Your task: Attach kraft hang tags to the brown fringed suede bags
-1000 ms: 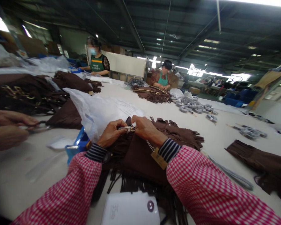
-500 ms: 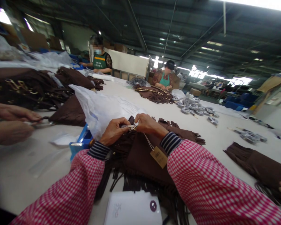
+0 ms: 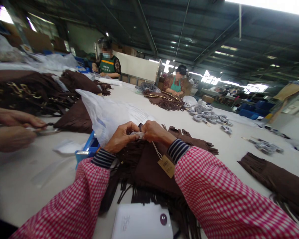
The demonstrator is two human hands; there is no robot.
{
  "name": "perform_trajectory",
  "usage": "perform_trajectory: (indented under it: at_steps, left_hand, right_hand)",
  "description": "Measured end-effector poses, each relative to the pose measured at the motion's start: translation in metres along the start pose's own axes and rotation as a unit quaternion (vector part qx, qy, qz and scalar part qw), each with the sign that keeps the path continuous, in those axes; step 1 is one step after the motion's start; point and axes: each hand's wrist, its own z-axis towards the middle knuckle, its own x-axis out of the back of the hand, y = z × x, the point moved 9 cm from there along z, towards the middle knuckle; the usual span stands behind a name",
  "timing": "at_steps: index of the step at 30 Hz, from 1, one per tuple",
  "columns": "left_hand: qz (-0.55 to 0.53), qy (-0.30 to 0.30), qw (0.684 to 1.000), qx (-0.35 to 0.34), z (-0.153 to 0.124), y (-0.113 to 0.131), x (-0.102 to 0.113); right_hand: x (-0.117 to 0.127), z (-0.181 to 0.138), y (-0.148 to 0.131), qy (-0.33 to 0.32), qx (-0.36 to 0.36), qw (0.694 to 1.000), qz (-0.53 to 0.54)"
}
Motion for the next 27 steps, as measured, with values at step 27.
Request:
perform_trajectory:
  at_steps: [27]
  left_hand:
    - [-0.098, 0.065, 0.989, 0.095, -0.01, -0.038, -0.041]
  right_hand:
    - [-0.005, -0.003, 0.051, 0.001, -0.093, 0.944, 0.315]
